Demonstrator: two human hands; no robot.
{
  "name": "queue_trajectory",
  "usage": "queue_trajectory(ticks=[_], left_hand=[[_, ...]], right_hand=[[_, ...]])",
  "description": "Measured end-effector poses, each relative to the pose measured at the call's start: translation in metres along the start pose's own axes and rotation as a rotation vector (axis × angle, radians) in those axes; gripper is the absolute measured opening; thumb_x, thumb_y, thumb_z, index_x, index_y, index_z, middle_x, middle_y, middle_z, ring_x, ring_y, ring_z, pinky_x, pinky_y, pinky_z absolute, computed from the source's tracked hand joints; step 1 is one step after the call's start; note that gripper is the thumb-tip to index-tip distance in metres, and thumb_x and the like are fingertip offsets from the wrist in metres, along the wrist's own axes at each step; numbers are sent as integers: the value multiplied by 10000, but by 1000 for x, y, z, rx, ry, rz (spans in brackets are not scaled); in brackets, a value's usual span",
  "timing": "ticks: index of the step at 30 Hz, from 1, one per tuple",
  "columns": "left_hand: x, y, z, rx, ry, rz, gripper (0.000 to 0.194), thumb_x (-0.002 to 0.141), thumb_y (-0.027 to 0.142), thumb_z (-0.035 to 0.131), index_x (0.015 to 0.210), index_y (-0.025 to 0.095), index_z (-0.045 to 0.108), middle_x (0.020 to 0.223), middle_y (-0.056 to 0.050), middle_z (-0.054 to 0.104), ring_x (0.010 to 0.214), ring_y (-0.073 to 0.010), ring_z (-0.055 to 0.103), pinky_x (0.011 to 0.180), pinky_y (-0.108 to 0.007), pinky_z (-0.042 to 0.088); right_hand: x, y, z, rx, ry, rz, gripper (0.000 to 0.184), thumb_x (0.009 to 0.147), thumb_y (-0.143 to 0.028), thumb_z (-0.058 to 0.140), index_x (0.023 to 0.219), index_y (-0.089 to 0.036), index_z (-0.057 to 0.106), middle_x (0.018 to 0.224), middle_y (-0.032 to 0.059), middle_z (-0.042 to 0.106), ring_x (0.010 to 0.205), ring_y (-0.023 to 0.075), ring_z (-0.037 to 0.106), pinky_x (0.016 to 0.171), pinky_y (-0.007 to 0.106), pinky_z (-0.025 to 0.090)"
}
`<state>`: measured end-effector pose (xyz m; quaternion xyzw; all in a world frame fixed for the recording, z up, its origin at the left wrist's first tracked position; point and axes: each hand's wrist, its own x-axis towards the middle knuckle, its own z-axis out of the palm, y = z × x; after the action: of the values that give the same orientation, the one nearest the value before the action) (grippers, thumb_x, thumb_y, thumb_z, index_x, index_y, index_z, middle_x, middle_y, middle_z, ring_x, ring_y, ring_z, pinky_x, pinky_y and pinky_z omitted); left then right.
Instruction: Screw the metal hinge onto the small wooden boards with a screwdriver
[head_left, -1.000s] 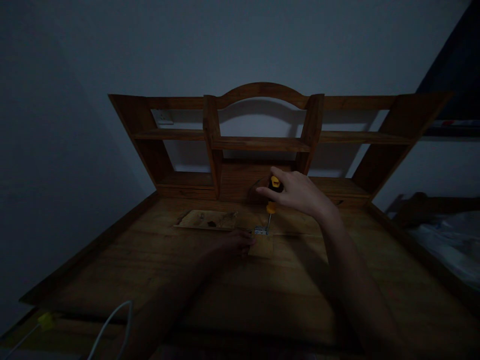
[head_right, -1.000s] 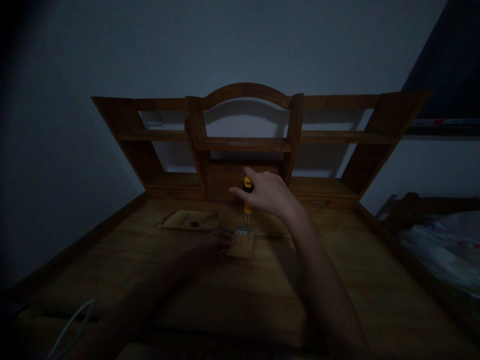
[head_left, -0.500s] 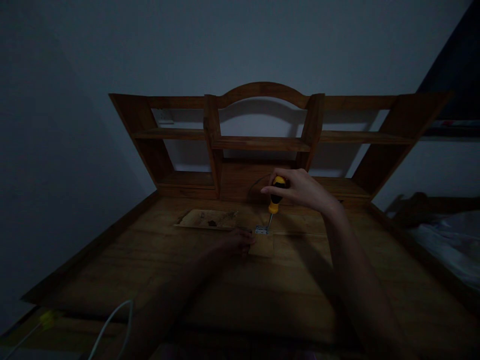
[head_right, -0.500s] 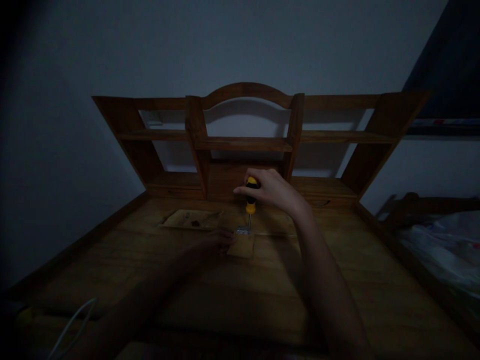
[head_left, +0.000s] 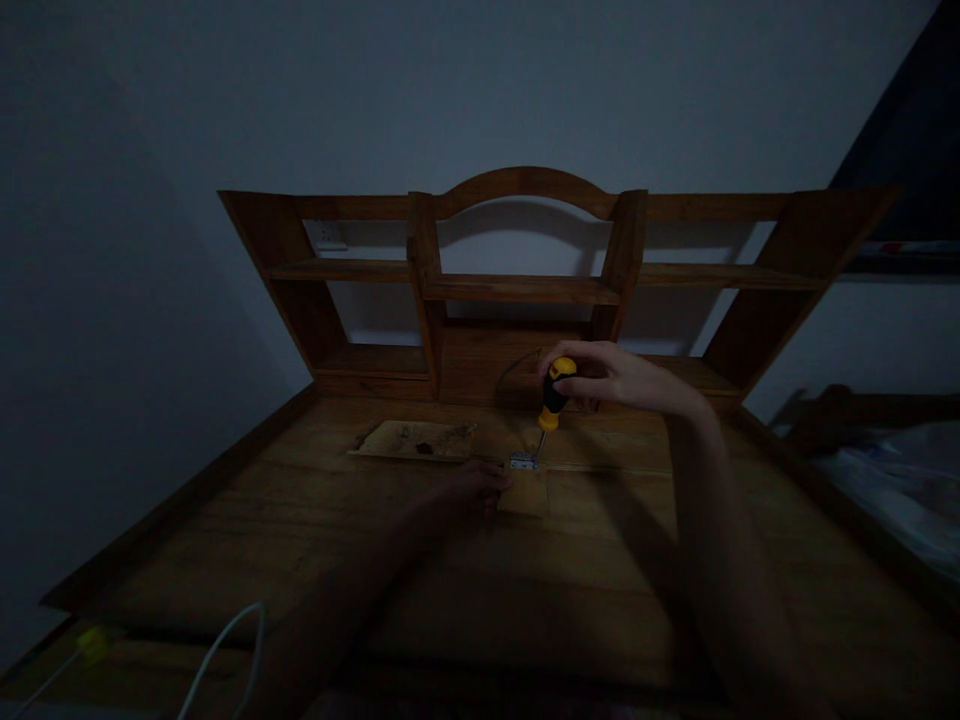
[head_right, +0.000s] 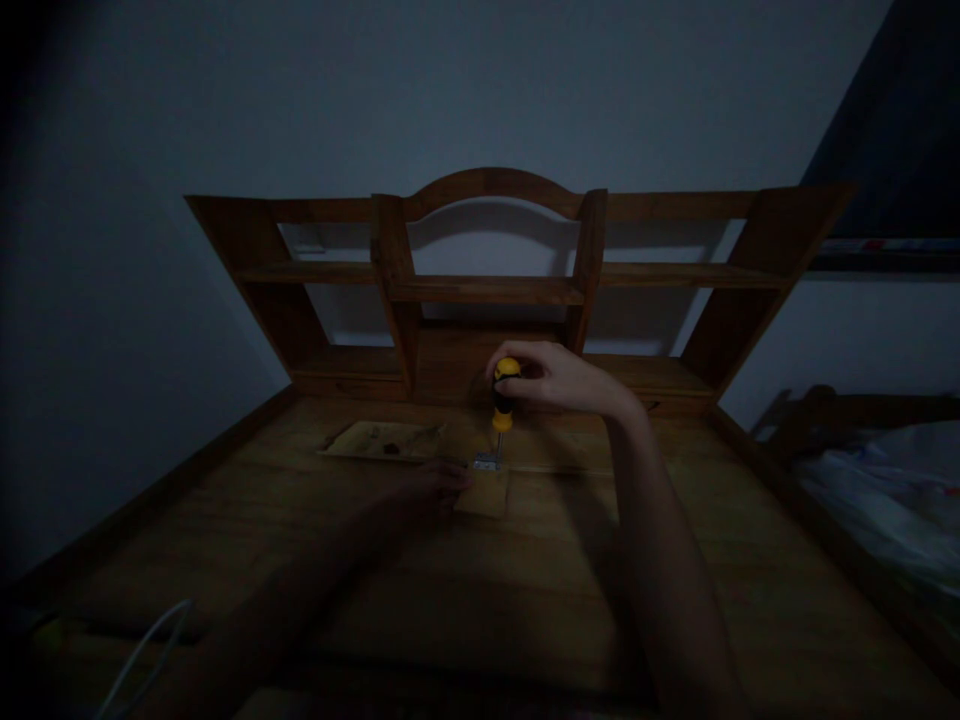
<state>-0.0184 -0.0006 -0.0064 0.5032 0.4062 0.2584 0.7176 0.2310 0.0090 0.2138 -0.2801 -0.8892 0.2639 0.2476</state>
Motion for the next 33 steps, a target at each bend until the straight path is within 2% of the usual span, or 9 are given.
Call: queue_trajectory(ticks=[5,7,11,14,19,23,28,30,33], left_hand=[[-4,4,3,-6,16,-18,294,767,358,713,648,149,543,503,45,435,434,-66,356,461,-233,310],[-5,5,5,-12,26,-13,277,772,329,710,651,148,540,508,41,443,445,-66,357,469,-236,307],[-3,2,2,-31,9,7,258,761,330,723,690,141,564,525,40,454,448,-70,369,464,-237,298],[0,0,-1,-45,-16,0,277,747,353,737,693,142,566,531,43,453,446,-70,372,460,-234,299],[0,1,-1,-10,16,-10,317,705,383,768,675,139,568,521,38,470,435,-69,384,457,-232,316],[-2,1,0,-13,7,2,316,719,391,760,679,136,576,529,41,470,437,-62,391,459,-218,320],[0,-1,-2,1,-11,11,312,738,380,745,653,138,567,527,34,474,439,-63,402,460,-214,329],[1,-1,-3,15,-7,10,314,751,388,736,659,139,567,523,34,469,441,-66,401,461,-216,331],[2,-2,-2,23,17,-6,288,764,375,726,690,136,585,533,32,481,443,-68,400,460,-217,328]], right_hand=[[-6,-3,-3,139,-54,92,367,875,-447,605,1148,-202,599,946,35,677,692,140,625,600,269,475],[-4,-4,1,32,14,102,359,858,-491,620,1066,-198,611,825,11,661,640,133,598,563,257,429],[3,-2,9,-361,277,58,337,845,-512,633,798,-186,563,698,-6,590,631,133,521,574,261,336],[7,2,13,-443,360,29,313,855,-492,624,841,-188,549,764,7,608,656,140,516,599,263,334],[9,5,13,-324,320,-6,271,836,-409,661,991,-206,572,847,-4,626,670,129,530,604,245,363],[5,4,8,-194,173,-37,252,853,-358,632,1067,-225,630,833,-11,617,688,131,535,623,248,390],[0,1,4,-72,60,-22,360,876,-325,585,1229,-260,608,891,9,627,741,152,552,633,263,407],[1,0,6,-85,72,-12,346,884,-353,589,1215,-251,601,835,-4,618,690,138,540,611,256,393],[6,0,14,-197,197,-6,319,858,-458,637,1060,-216,594,788,-13,605,651,129,527,597,253,367]])
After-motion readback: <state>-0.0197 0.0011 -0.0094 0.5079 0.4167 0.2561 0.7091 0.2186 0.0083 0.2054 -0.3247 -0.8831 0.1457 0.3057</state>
